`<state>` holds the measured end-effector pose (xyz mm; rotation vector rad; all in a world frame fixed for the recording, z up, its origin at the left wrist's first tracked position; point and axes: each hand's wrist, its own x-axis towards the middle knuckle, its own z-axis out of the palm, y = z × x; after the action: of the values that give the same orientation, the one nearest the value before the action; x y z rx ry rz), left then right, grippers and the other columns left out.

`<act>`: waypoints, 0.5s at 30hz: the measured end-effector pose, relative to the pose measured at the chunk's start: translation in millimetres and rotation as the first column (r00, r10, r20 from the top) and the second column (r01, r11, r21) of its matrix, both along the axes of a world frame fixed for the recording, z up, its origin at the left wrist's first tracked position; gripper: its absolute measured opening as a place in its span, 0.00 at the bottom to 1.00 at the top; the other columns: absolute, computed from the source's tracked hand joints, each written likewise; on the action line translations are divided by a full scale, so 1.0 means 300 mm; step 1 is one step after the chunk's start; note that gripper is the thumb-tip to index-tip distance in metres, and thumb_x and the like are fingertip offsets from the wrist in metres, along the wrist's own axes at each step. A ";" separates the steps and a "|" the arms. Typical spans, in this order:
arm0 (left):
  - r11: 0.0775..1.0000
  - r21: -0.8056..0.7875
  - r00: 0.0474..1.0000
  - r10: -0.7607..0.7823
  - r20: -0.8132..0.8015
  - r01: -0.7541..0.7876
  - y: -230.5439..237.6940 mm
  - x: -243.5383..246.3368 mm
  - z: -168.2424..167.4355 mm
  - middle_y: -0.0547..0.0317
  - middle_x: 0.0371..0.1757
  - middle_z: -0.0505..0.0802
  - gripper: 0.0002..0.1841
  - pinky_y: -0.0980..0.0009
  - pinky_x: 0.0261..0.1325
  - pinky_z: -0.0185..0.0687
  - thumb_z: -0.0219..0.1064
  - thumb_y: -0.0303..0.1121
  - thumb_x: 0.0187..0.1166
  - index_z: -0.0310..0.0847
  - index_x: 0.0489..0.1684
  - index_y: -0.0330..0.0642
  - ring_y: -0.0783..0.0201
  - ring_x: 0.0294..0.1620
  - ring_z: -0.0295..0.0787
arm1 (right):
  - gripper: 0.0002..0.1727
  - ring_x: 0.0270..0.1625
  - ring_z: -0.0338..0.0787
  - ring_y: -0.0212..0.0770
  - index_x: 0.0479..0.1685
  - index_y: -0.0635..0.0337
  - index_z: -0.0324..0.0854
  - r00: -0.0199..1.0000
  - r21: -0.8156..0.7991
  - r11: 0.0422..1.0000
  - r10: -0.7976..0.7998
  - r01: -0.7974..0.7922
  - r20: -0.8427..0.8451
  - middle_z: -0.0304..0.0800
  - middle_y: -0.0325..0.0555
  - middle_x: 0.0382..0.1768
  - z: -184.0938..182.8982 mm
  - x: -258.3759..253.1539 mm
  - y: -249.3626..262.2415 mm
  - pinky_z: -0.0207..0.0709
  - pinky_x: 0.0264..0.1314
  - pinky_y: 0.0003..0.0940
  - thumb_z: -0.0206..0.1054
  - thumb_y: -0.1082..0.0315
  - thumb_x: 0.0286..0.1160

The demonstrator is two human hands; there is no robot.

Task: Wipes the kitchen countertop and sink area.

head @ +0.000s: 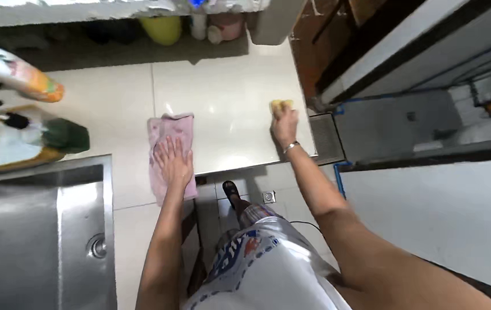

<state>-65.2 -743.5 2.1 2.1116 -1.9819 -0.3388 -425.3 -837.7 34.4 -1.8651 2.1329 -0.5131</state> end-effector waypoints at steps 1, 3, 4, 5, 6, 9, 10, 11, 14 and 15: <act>0.998 0.001 0.998 -0.061 -0.009 0.061 -0.060 -0.068 0.004 0.50 0.98 0.48 0.37 0.31 0.93 0.25 0.40 0.59 0.92 0.50 0.97 0.49 0.40 0.98 0.32 | 0.24 0.76 0.77 0.71 0.77 0.55 0.82 0.997 -0.009 0.997 0.082 -0.082 0.008 0.74 0.58 0.83 -0.011 0.034 0.051 0.72 0.73 0.70 0.60 0.72 0.81; 0.986 -0.001 0.986 -0.166 -0.017 0.166 -0.161 -0.192 -0.015 0.52 0.99 0.47 0.37 0.32 0.93 0.25 0.41 0.59 0.91 0.51 0.97 0.51 0.42 0.98 0.32 | 0.25 0.71 0.81 0.68 0.78 0.52 0.81 0.982 -0.025 0.981 0.191 -0.191 -0.003 0.75 0.53 0.83 -0.047 0.034 0.206 0.77 0.66 0.68 0.62 0.72 0.81; 0.975 0.012 0.975 -0.220 -0.009 0.220 -0.191 -0.250 -0.023 0.53 0.99 0.48 0.37 0.33 0.93 0.25 0.41 0.60 0.91 0.52 0.96 0.52 0.42 0.98 0.33 | 0.25 0.69 0.83 0.67 0.78 0.51 0.81 0.984 -0.022 0.984 0.178 -0.178 -0.009 0.76 0.52 0.83 -0.067 -0.011 0.280 0.78 0.64 0.66 0.63 0.72 0.80; 0.963 0.026 0.963 -0.270 0.001 0.269 -0.212 -0.300 -0.023 0.52 0.98 0.50 0.37 0.34 0.93 0.25 0.41 0.60 0.91 0.53 0.96 0.52 0.41 0.98 0.34 | 0.25 0.67 0.84 0.67 0.77 0.51 0.83 0.991 -0.019 0.991 0.132 -0.133 -0.018 0.77 0.52 0.82 -0.078 -0.070 0.328 0.79 0.62 0.66 0.63 0.73 0.79; 0.953 0.039 0.954 -0.301 0.009 0.300 -0.231 -0.337 -0.020 0.53 0.98 0.50 0.37 0.34 0.94 0.25 0.39 0.61 0.90 0.53 0.96 0.53 0.41 0.98 0.35 | 0.25 0.66 0.85 0.68 0.75 0.52 0.84 0.997 -0.014 0.997 0.078 -0.078 -0.027 0.78 0.54 0.81 -0.077 -0.129 0.332 0.79 0.62 0.67 0.62 0.73 0.79; 0.956 0.046 0.957 -0.290 0.018 0.289 -0.270 -0.378 -0.006 0.55 0.98 0.50 0.36 0.36 0.94 0.26 0.37 0.60 0.90 0.53 0.96 0.55 0.44 0.99 0.34 | 0.24 0.73 0.79 0.70 0.78 0.55 0.81 0.999 0.064 0.998 -0.027 0.029 -0.026 0.74 0.56 0.84 -0.042 -0.215 0.119 0.73 0.70 0.70 0.57 0.71 0.84; 0.961 0.041 0.961 -0.275 0.027 0.274 -0.279 -0.383 -0.005 0.55 0.98 0.51 0.36 0.37 0.95 0.27 0.37 0.60 0.90 0.53 0.96 0.56 0.44 0.99 0.35 | 0.24 0.75 0.78 0.70 0.78 0.55 0.81 0.999 0.058 0.998 -0.029 0.030 -0.027 0.74 0.55 0.84 -0.035 -0.219 -0.002 0.72 0.71 0.70 0.56 0.70 0.85; 0.964 0.035 0.964 -0.264 0.031 0.263 -0.288 -0.388 -0.004 0.55 0.98 0.52 0.35 0.37 0.94 0.28 0.39 0.59 0.91 0.54 0.96 0.56 0.44 0.98 0.37 | 0.23 0.76 0.78 0.70 0.77 0.53 0.82 0.999 0.031 0.999 -0.032 0.033 -0.028 0.75 0.54 0.83 -0.037 -0.218 -0.143 0.71 0.72 0.70 0.56 0.70 0.86; 0.969 -0.006 0.969 -0.248 0.019 0.248 -0.293 -0.385 -0.010 0.53 0.97 0.57 0.33 0.37 0.94 0.33 0.42 0.57 0.91 0.60 0.94 0.56 0.44 0.98 0.43 | 0.23 0.81 0.73 0.71 0.77 0.52 0.82 1.000 -0.004 1.000 0.010 -0.010 -0.014 0.76 0.53 0.83 -0.027 -0.201 -0.550 0.67 0.76 0.72 0.56 0.70 0.85; 0.968 -0.020 0.968 -0.251 0.008 0.251 -0.295 -0.386 -0.009 0.52 0.96 0.59 0.33 0.36 0.93 0.35 0.43 0.57 0.91 0.61 0.93 0.56 0.42 0.97 0.44 | 0.24 0.82 0.71 0.71 0.78 0.51 0.82 1.000 -0.004 1.000 0.023 -0.023 0.003 0.76 0.53 0.83 -0.018 -0.202 -0.662 0.64 0.78 0.74 0.56 0.70 0.84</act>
<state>-181.1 -831.9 -0.7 1.8509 -2.2503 -0.3536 -486.0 -1036.2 29.0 -1.8878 2.1070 -0.5148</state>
